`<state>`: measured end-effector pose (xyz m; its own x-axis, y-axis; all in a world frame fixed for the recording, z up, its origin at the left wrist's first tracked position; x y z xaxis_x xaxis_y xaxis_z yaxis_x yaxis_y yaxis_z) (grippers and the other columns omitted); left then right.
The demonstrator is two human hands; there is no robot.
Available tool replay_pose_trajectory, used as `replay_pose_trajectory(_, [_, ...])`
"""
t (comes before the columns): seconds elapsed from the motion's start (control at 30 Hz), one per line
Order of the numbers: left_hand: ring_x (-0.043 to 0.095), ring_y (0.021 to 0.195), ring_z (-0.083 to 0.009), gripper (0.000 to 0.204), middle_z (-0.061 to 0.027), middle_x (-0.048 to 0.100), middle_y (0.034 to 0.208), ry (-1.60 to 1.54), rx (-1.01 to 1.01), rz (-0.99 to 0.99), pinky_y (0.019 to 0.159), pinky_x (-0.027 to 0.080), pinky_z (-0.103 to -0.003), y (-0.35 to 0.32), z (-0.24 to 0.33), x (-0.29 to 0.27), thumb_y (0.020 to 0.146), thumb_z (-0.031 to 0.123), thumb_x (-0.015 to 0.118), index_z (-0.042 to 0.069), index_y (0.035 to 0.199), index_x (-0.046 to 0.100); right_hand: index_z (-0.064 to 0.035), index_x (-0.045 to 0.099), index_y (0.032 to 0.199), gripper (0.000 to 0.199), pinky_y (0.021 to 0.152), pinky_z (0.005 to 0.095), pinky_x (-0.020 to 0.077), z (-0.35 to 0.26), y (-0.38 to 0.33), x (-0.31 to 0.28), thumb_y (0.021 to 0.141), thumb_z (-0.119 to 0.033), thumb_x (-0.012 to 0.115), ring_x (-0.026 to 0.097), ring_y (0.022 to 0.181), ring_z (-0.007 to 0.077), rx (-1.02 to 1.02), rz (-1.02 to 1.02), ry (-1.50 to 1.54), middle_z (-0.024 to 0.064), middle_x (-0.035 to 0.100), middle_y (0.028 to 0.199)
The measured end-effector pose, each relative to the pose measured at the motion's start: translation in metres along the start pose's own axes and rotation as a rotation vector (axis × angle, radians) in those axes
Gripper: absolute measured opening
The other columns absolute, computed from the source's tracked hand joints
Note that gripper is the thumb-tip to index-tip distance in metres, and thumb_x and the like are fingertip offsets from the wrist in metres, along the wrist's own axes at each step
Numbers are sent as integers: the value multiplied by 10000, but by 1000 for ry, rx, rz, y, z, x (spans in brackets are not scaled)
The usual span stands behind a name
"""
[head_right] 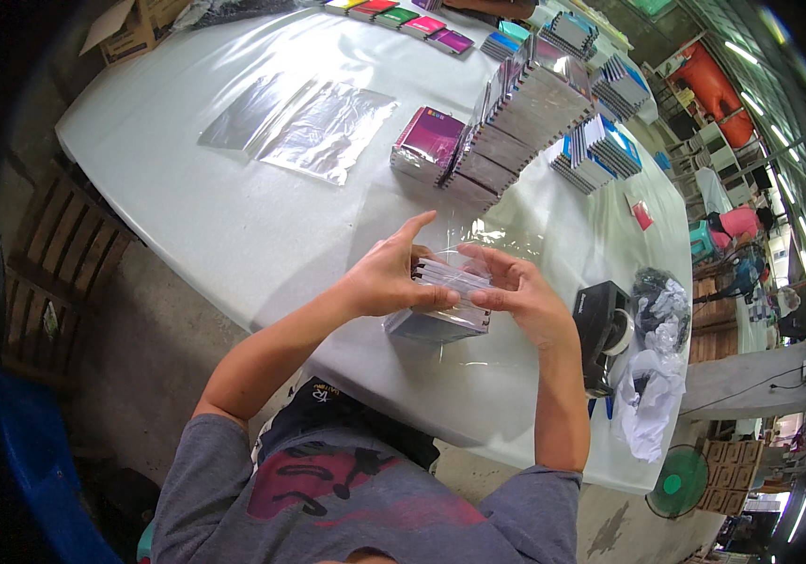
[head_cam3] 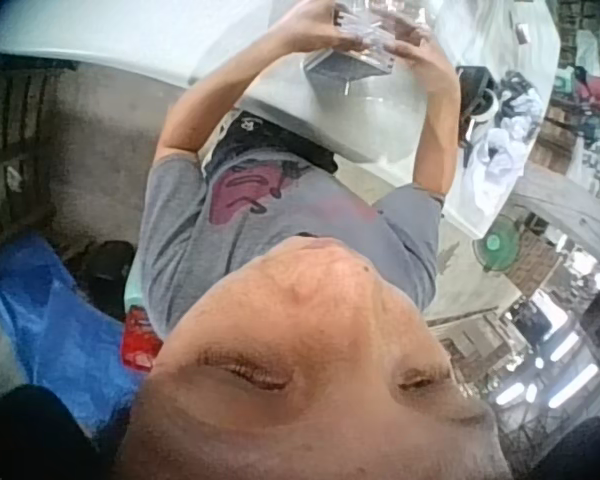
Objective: The person wraps spiral-bound notebooks in clear plastic bags at a white table. They place a notebook into a bag, smooth the plastic, and seal it with tape from a dispenser, then stack the finished package and repeat the process with different colored notebooks.
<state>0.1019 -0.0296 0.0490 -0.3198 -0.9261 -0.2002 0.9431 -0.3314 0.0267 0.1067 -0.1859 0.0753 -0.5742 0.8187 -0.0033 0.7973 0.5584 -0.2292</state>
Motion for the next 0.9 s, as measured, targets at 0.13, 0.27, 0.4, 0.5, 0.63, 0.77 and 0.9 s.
replay_pose_trajectory(0.13, [659, 803, -196, 571, -171, 683, 906, -20, 87, 6, 748, 499, -303, 7, -2, 3, 697, 262, 793, -35, 1135, 578, 12, 617, 1111, 500, 777, 253, 459, 11, 2, 0, 679, -149, 813, 598, 891, 118, 4, 154, -121, 67, 650, 1001])
replay_pose_trajectory(0.27, [636, 625, -153, 319, -119, 678, 709, 36, 16, 78, 631, 495, -298, 12, 6, -3, 727, 280, 752, -20, 812, 687, -4, 688, 898, 248, 682, 225, 449, 20, 2, -7, 707, -117, 800, 605, 722, 95, 9, 214, -5, 47, 677, 817])
replay_pose_trajectory(0.4, [644, 663, -149, 374, -104, 694, 739, 152, 74, 99, 663, 502, -306, 14, 16, -10, 708, 358, 757, 11, 840, 719, -7, 697, 844, 169, 640, 216, 437, 12, 5, -6, 728, -94, 782, 594, 668, 85, -28, 254, -40, 45, 676, 749])
replay_pose_trajectory(0.5, [650, 755, -145, 322, -87, 709, 818, -73, 117, -4, 737, 500, -295, 12, 12, -13, 683, 306, 784, 51, 874, 738, -4, 694, 831, 153, 641, 217, 436, 12, 5, -6, 732, -85, 777, 591, 667, 82, -50, 262, -57, 50, 678, 751])
replay_pose_trajectory(0.63, [649, 706, -160, 240, -90, 706, 793, 1, 18, -22, 700, 501, -279, 10, 7, -11, 706, 229, 760, 57, 872, 739, -8, 700, 849, 143, 672, 232, 450, 15, 2, -10, 748, -85, 766, 591, 664, 85, -50, 301, -92, 41, 675, 738])
replay_pose_trajectory(0.77, [627, 898, -182, 116, -49, 699, 800, 304, 199, 156, 822, 415, -363, 5, 26, -12, 697, 192, 755, 120, 787, 742, -33, 710, 859, 132, 748, 261, 462, 2, -6, -3, 753, -98, 756, 608, 768, 122, -116, 433, -362, 31, 677, 807])
replay_pose_trajectory(0.9, [533, 1117, -170, 161, -3, 696, 831, 522, 459, 299, 928, 253, -426, -8, 46, -8, 682, 178, 761, 152, 835, 718, -80, 719, 843, 134, 794, 282, 466, -22, -16, 13, 712, -69, 749, 603, 926, 180, -342, 550, -673, 63, 645, 1013])
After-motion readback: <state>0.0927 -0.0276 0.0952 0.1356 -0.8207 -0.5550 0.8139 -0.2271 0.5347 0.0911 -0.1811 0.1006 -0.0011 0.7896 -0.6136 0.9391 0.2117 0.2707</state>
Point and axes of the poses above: each hand's wrist, its own y-axis towards the middle knuckle, its own x-axis out of the palm, z = x × y, the point moved 7 cm from there along y, towards the middle knuckle
